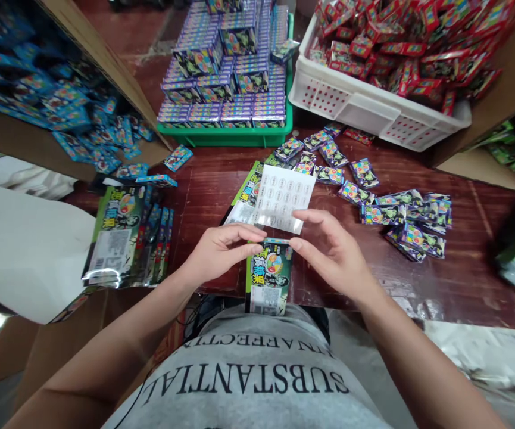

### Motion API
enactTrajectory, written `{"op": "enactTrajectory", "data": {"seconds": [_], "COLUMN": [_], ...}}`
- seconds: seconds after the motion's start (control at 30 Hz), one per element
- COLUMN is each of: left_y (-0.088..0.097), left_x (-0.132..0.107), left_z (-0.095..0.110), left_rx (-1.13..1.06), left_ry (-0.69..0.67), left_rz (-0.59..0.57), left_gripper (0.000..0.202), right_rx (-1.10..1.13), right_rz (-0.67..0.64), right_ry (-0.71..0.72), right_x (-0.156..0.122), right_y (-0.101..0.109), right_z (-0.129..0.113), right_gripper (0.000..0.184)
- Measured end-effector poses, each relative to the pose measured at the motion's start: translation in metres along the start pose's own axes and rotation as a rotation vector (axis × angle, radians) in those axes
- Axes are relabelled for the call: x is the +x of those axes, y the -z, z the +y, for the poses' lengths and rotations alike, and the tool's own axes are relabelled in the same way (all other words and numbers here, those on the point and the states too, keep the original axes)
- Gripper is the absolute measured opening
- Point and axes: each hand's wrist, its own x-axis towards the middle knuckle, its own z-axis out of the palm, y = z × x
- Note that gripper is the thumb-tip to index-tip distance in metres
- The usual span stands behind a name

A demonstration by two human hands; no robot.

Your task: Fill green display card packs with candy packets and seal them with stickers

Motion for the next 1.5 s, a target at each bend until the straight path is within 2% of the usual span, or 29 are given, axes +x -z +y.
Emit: {"op": "enactTrajectory", "data": {"seconds": [0.07,0.17,0.27,0.43,0.57,0.63,0.7,0.77,0.83,0.87,0.93,1.0,1.07,1.13,1.2,1.27,1.33,1.37,1.43,1.5], "left_y": [-0.002,-0.003,-0.002,-0.004,-0.005,0.005,0.026,0.055,0.084,0.098,0.118,0.132,0.141,0.148,0.155,0.160,0.157,0.152,0.134,0.109], "left_x": [0.000,-0.001,-0.003,-0.007,-0.015,-0.025,-0.043,-0.068,-0.092,-0.101,-0.110,-0.108,-0.100,-0.091,-0.086,-0.085,-0.083,-0.081,-0.071,-0.056], "left_z": [0.001,0.002,0.002,0.002,0.006,0.015,0.033,0.057,0.078,0.085,0.088,0.078,0.061,0.047,0.040,0.042,0.049,0.053,0.058,0.054], "left_rx": [-0.004,-0.006,0.003,0.039,0.062,0.119,0.270,0.505,0.762,0.885,1.079,1.165,1.150,1.118,1.115,1.125,1.177,1.215,1.256,1.174], "left_ry": [0.011,0.029,0.022,0.017,0.008,-0.020,-0.061,-0.077,-0.011,0.067,0.282,0.519,0.696,0.767,0.775,0.784,0.753,0.683,0.439,0.216], "left_rz": [-0.010,-0.031,-0.058,-0.017,0.007,0.059,0.210,0.478,0.757,0.824,0.825,0.720,0.623,0.584,0.596,0.606,0.640,0.677,0.741,0.663], "left_gripper": [0.013,0.015,0.017,0.018,0.018,0.020,0.026,0.033,0.042,0.050,0.078,0.109,0.125,0.121,0.111,0.104,0.100,0.098,0.090,0.074], "right_rx": [-0.100,-0.280,-0.454,-0.562,-0.535,-0.443,-0.312,-0.168,-0.046,0.011,-0.071,-0.121,-0.185,-0.254,-0.359,-0.565,-0.852,-0.944,-0.988,-0.902], "right_rz": [-0.121,-0.312,-0.296,-0.210,-0.287,-0.361,-0.364,-0.296,-0.245,-0.244,-0.318,-0.331,-0.326,-0.296,-0.260,-0.258,-0.311,-0.351,-0.452,-0.553], "right_ry": [0.041,0.082,0.116,0.182,0.201,0.138,0.093,0.106,0.129,0.128,0.113,0.137,0.164,0.185,0.212,0.242,0.181,0.126,0.107,0.182], "right_x": [0.009,0.022,0.028,0.022,0.018,0.030,0.057,0.095,0.139,0.161,0.198,0.223,0.232,0.225,0.199,0.158,0.110,0.088,0.049,0.023], "right_y": [0.003,-0.001,-0.010,-0.016,-0.017,-0.021,-0.034,-0.063,-0.108,-0.135,-0.193,-0.242,-0.270,-0.271,-0.251,-0.222,-0.197,-0.188,-0.179,-0.180], "right_z": [-0.010,-0.022,-0.024,-0.015,-0.007,-0.006,-0.009,-0.020,-0.034,-0.041,-0.056,-0.070,-0.077,-0.075,-0.062,-0.041,-0.018,-0.007,0.011,0.022], "right_gripper": [0.020,0.011,0.009,0.022,0.013,0.019,0.022,0.023,0.024,0.024,0.023,0.018,0.018,0.022,0.038,0.062,0.081,0.087,0.091,0.089]}}
